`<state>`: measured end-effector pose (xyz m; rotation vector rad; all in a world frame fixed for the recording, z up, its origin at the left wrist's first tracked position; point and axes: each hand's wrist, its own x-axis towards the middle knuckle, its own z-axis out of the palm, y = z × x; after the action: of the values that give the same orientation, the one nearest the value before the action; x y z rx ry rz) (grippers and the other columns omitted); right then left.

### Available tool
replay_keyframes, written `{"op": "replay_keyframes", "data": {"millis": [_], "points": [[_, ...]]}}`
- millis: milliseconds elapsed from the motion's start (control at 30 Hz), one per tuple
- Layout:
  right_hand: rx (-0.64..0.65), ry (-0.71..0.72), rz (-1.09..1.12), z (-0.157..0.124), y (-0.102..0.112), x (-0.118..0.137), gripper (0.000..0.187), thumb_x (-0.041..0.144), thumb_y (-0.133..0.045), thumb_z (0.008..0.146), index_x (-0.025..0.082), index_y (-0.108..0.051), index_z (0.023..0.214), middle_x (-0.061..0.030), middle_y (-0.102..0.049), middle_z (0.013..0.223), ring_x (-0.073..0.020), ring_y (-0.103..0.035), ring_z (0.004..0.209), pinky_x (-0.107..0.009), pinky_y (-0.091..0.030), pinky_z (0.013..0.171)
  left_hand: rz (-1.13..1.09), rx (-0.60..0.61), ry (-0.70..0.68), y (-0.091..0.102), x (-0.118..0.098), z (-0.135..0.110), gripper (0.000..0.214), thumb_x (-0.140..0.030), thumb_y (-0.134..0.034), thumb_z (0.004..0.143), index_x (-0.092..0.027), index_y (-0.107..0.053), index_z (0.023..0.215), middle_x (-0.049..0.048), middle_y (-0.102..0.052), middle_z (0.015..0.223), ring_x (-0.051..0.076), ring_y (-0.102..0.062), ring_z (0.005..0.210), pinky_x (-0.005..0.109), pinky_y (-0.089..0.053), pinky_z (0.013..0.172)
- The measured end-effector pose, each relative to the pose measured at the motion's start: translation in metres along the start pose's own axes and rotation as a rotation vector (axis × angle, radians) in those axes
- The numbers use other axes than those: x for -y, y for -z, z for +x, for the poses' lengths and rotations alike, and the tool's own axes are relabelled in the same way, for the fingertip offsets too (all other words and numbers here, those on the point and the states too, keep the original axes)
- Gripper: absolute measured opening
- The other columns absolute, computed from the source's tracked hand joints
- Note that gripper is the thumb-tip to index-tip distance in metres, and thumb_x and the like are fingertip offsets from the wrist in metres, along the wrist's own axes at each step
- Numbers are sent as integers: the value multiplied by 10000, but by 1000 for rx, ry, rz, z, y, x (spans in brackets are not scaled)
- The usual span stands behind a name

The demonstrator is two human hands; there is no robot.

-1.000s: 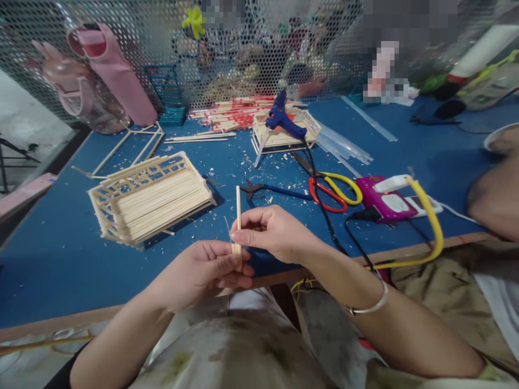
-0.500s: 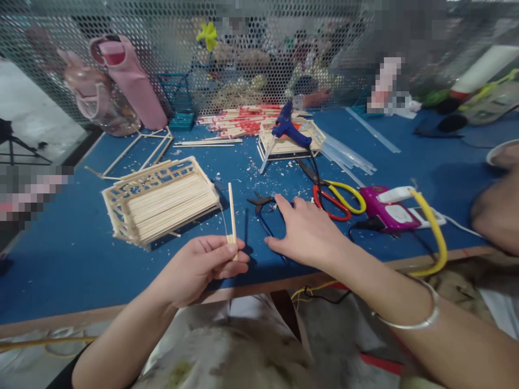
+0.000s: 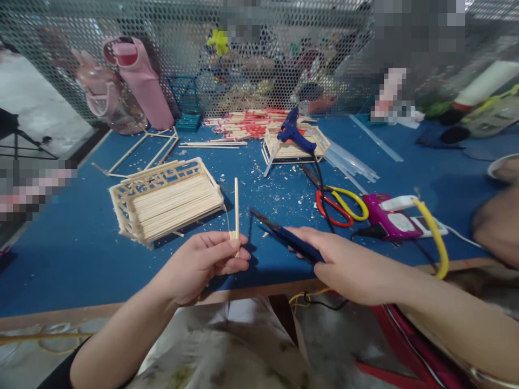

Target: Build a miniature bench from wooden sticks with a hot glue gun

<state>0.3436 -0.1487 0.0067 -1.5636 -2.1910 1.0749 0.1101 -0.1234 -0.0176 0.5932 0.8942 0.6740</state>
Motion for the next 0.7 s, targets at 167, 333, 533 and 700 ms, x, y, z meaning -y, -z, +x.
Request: {"op": "replay_keyframes", "data": {"millis": [167, 333, 533, 700], "points": [[134, 68, -193, -2, 6, 2, 699, 95, -447, 704, 272, -453, 1380, -39, -486, 1411, -296, -433, 1296, -463, -395, 1052, 14, 18, 6, 0, 0, 0, 146, -203, -775, 659, -108, -709, 747, 34, -701, 631, 90, -653, 542, 176, -519, 578], [190, 83, -192, -1, 11, 8, 650, 121, -438, 752, 272, -449, 1384, -39, -510, 1389, -284, -456, 1281, -417, -416, 1044, 6, 42, -3, 0, 0, 0, 212, -247, -808, 613, -113, -713, 747, 18, -689, 606, 79, -640, 521, 167, -516, 572], [255, 28, -91, -4, 16, 5, 659, 107, -448, 777, 307, -411, 1404, -18, -480, 1416, -269, -449, 1287, -413, -384, 1063, 12, 24, -9, 1, -1, 0, 231, -256, -816, 605, -115, -710, 755, 15, -690, 609, 74, -638, 521, 156, -509, 554], [356, 12, 68, 0, 18, 17, 555, 167, -446, 845, 287, -441, 1387, -40, -554, 1343, -252, -554, 1184, -373, -452, 1001, 36, 92, 52, -2, 1, 0, 332, -338, -852, 520, -109, -705, 711, 4, -676, 603, 74, -626, 510, 183, -505, 578]]}}
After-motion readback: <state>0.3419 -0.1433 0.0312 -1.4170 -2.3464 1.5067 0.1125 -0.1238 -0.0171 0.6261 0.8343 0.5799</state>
